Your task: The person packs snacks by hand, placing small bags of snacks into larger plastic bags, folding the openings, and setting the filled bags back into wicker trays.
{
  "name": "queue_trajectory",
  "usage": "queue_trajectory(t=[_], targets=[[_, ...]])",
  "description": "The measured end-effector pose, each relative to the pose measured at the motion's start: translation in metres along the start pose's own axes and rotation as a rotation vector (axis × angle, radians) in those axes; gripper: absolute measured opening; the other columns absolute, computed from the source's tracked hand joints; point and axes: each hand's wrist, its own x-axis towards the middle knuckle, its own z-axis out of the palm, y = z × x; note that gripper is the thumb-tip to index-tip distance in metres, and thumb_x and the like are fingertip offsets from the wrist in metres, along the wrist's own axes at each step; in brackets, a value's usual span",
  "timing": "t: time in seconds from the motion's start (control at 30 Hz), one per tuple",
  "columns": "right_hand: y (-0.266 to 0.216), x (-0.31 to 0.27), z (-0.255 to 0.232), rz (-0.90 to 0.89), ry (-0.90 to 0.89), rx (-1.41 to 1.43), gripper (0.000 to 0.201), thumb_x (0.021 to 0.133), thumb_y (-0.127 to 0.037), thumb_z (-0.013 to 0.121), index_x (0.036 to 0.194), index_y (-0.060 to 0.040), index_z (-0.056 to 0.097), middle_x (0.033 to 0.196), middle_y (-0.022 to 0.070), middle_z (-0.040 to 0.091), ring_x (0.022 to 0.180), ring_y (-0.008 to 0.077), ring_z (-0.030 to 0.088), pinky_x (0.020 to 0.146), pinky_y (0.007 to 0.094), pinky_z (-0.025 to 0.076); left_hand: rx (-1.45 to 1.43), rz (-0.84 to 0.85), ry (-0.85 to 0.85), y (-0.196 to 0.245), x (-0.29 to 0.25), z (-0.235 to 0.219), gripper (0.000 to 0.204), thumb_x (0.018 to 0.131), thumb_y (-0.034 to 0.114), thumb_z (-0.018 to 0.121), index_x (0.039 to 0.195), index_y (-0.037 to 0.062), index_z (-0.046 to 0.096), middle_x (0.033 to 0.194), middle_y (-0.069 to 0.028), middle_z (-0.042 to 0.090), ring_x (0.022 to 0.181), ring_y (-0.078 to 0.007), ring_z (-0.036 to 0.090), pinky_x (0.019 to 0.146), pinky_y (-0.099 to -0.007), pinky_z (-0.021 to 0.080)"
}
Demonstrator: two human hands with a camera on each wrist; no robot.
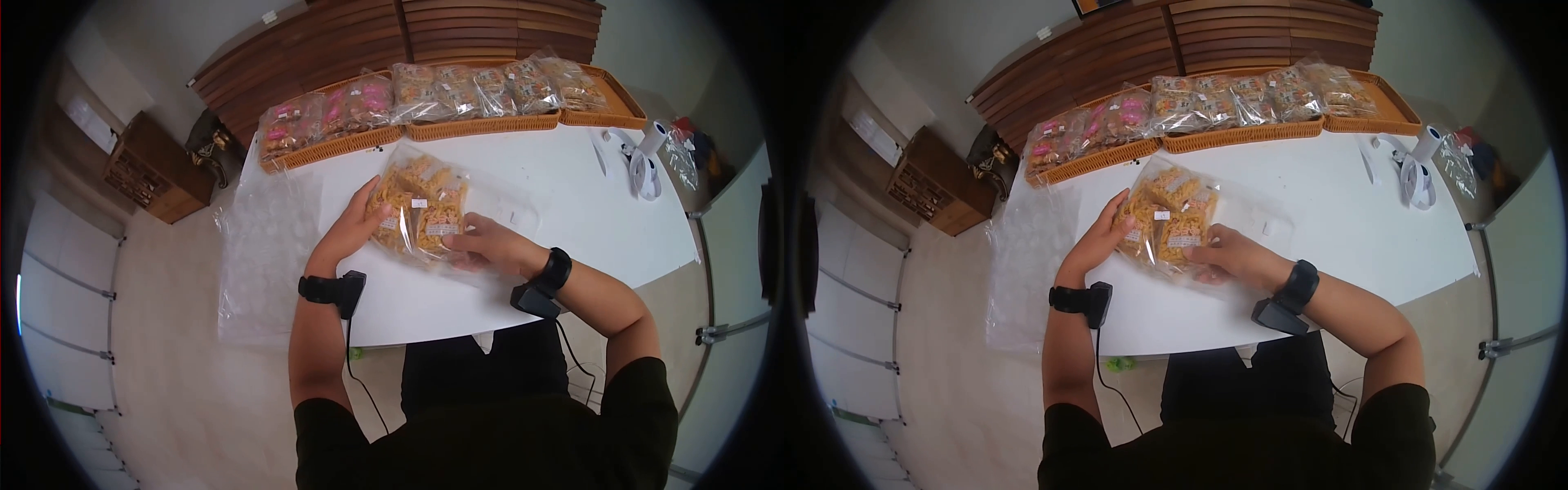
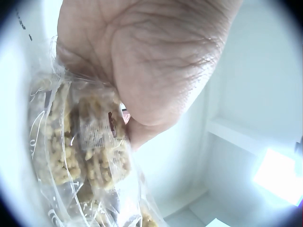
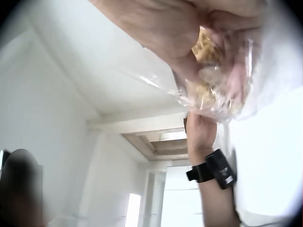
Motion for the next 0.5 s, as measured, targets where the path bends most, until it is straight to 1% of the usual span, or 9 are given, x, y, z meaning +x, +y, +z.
queue_trajectory(t=[0.07, 0.1, 0.17, 0.23, 0.3, 0.37, 0.4, 0.43, 0.5], targets=[[-0.006, -0.003, -0.002, 0.024, -0.062, -0.310, 0.043, 0.082, -0.034, 0.069, 0.098, -0.0010, 0.047, 0.081, 0.0053, 0.059, 0.059, 0.0102, 0.054, 0.065, 0.0213, 0.053, 0.001, -0.004, -0.006, 0.000, 0.000, 0.000, 0.066, 0.093, 0.039, 0.050, 0.142, 0.0045, 0.023, 0.144, -0.0202, 0.028, 0.134, -0.0289, 0.027, 0.108, -0.0356, 0.025], [-0.003, -0.001, -0.003, 0.015, -0.059, -0.298, 0.043, 0.082, -0.034, 0.069, 0.098, -0.0010, 0.047, 0.081, 0.0053, 0.059, 0.059, 0.0102, 0.054, 0.065, 0.0213, 0.053, -0.009, -0.012, 0.002, 0.000, 0.000, 0.000, 0.066, 0.093, 0.039, 0.050, 0.142, 0.0043, 0.023, 0.143, -0.0202, 0.028, 0.134, -0.0288, 0.026, 0.108, -0.0357, 0.024], [0.004, 0.004, -0.006, -0.040, -0.074, -0.253, 0.043, 0.081, -0.040, 0.068, 0.092, -0.0017, 0.052, 0.067, 0.0029, 0.058, 0.053, 0.0095, 0.053, 0.053, 0.0203, 0.047, 0.001, -0.007, 0.006, -0.002, 0.001, 0.001, 0.064, 0.094, 0.037, 0.049, 0.142, 0.0046, 0.023, 0.143, -0.0196, 0.029, 0.133, -0.0271, 0.028, 0.108, -0.0345, 0.025], [0.010, 0.007, 0.004, -0.070, -0.119, -0.155, 0.043, 0.081, -0.041, 0.068, 0.090, -0.0016, 0.054, 0.065, 0.0038, 0.059, 0.052, 0.0094, 0.053, 0.050, 0.0209, 0.044, 0.009, -0.005, 0.009, -0.002, 0.002, 0.003, 0.062, 0.095, 0.035, 0.048, 0.142, 0.0049, 0.023, 0.143, -0.0190, 0.031, 0.132, -0.0254, 0.029, 0.107, -0.0333, 0.025], [0.013, 0.009, 0.009, -0.103, -0.167, -0.059, 0.044, 0.080, -0.043, 0.068, 0.088, -0.0015, 0.055, 0.064, 0.0046, 0.059, 0.051, 0.0094, 0.053, 0.046, 0.0215, 0.042, 0.052, 0.058, 0.045, 0.001, 0.004, 0.005, 0.066, 0.092, 0.040, 0.050, 0.141, 0.0039, 0.025, 0.143, -0.0198, 0.029, 0.134, -0.0288, 0.028, 0.108, -0.0366, 0.024], [0.013, 0.011, 0.011, -0.063, -0.142, -0.158, 0.045, 0.081, -0.045, 0.067, 0.076, -0.0017, 0.057, 0.064, 0.0060, 0.059, 0.050, 0.0091, 0.053, 0.044, 0.0211, 0.039, 0.054, 0.059, 0.047, -0.001, 0.005, 0.004, 0.066, 0.092, 0.041, 0.050, 0.141, 0.0040, 0.026, 0.143, -0.0204, 0.029, 0.133, -0.0301, 0.028, 0.108, -0.0368, 0.025], [0.013, 0.010, 0.010, -0.073, -0.145, -0.149, 0.045, 0.081, -0.045, 0.067, 0.076, -0.0017, 0.057, 0.064, 0.0060, 0.059, 0.050, 0.0091, 0.053, 0.044, 0.0211, 0.039, 0.041, 0.057, 0.055, 0.003, 0.004, 0.004, 0.067, 0.092, 0.042, 0.050, 0.141, 0.0041, 0.026, 0.143, -0.0209, 0.029, 0.133, -0.0313, 0.028, 0.108, -0.0371, 0.025], [0.013, 0.010, 0.006, -0.052, -0.146, -0.254, 0.045, 0.082, -0.045, 0.066, 0.073, -0.0025, 0.058, 0.062, 0.0058, 0.058, 0.050, 0.0093, 0.053, 0.044, 0.0215, 0.039, 0.053, 0.060, 0.053, 0.006, 0.001, 0.003, 0.067, 0.092, 0.042, 0.050, 0.141, 0.0041, 0.026, 0.143, -0.0209, 0.029, 0.133, -0.0313, 0.028, 0.108, -0.0371, 0.025], [0.010, 0.009, 0.005, -0.039, -0.146, -0.357, 0.045, 0.083, -0.046, 0.065, 0.071, -0.0032, 0.059, 0.060, 0.0056, 0.058, 0.050, 0.0094, 0.053, 0.044, 0.0219, 0.040, 0.335, 0.149, 0.202, 0.019, -0.003, 0.004, 0.066, 0.089, 0.042, 0.053, 0.140, 0.0060, 0.030, 0.142, -0.0225, 0.029, 0.134, -0.0337, 0.025, 0.108, -0.0405, 0.024]])
